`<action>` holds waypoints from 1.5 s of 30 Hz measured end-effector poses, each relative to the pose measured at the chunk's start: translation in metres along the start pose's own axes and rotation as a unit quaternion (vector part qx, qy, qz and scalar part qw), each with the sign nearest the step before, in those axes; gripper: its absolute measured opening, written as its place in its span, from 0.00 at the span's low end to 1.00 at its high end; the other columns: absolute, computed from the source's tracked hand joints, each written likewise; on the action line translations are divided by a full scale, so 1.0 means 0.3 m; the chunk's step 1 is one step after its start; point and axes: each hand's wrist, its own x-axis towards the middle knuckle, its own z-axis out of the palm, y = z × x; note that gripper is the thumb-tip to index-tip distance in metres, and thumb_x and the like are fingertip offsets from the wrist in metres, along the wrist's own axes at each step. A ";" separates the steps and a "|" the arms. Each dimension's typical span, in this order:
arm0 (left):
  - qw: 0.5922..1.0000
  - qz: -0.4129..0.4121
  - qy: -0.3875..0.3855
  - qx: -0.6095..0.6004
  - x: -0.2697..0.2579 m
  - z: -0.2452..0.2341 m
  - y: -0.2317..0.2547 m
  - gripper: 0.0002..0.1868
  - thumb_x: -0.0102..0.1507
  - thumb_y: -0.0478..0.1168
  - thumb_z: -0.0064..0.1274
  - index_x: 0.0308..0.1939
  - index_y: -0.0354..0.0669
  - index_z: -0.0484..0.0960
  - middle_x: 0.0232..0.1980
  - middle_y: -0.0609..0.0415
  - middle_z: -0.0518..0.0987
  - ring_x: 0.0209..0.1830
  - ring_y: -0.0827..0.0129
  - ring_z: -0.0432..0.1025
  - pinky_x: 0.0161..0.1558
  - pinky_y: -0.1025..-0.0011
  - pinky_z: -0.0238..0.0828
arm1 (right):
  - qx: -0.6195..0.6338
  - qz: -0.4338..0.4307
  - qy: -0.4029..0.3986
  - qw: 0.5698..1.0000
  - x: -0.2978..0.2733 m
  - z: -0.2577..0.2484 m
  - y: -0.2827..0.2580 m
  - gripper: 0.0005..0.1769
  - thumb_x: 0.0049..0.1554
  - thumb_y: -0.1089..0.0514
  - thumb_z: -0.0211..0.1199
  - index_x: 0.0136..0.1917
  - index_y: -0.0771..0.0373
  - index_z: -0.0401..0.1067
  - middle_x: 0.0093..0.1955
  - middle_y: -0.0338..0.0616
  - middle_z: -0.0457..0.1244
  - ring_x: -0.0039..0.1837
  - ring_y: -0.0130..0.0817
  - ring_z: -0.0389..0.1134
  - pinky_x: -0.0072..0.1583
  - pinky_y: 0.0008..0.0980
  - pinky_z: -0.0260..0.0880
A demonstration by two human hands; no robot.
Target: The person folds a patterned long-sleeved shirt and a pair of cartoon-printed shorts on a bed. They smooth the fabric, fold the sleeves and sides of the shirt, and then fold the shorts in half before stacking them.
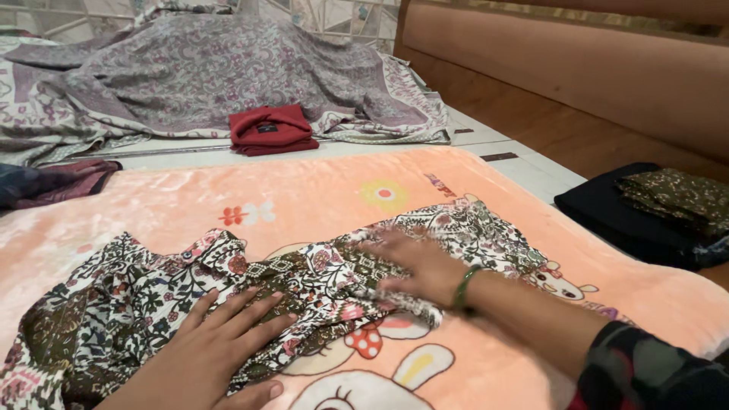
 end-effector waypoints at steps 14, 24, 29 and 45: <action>0.889 -0.198 -0.271 -0.310 0.101 -0.172 0.032 0.42 0.62 0.63 0.51 0.76 0.49 0.62 0.82 0.43 0.54 0.82 0.45 0.43 0.71 0.38 0.27 | -0.189 0.337 -0.124 0.914 0.021 -0.060 0.375 0.44 0.59 0.24 0.40 0.84 0.28 0.36 0.88 0.30 0.34 0.87 0.34 0.33 0.79 0.67 0.41; 0.858 -0.443 0.078 -0.246 0.049 -0.303 -0.196 0.23 0.65 0.47 0.52 0.61 0.41 0.75 0.65 0.42 0.75 0.64 0.48 0.71 0.64 0.58 0.66 | 0.250 0.068 0.044 0.965 0.376 -0.081 -0.200 0.34 0.56 0.42 0.60 0.74 0.51 0.65 0.68 0.45 0.67 0.64 0.37 0.71 0.63 0.39 0.72; 0.811 -0.517 0.020 -0.273 -0.092 -0.228 -0.336 0.21 0.60 0.37 0.49 0.58 0.40 0.77 0.57 0.43 0.81 0.57 0.50 0.76 0.59 0.60 0.70 | 0.189 0.011 0.015 0.982 0.499 -0.027 -0.577 0.47 0.53 0.46 0.71 0.79 0.54 0.52 0.58 0.52 0.68 0.58 0.36 0.69 0.60 0.35 0.69; 0.808 -0.502 -0.217 -0.219 -0.230 -0.131 -0.385 0.24 0.52 0.28 0.53 0.47 0.55 0.88 0.48 0.46 0.84 0.51 0.50 0.77 0.54 0.58 0.73 | 0.450 -0.190 -0.227 0.842 -0.081 -0.329 -0.630 0.47 0.44 0.66 0.78 0.74 0.65 0.64 0.69 0.43 0.62 0.63 0.26 0.65 0.60 0.34 0.67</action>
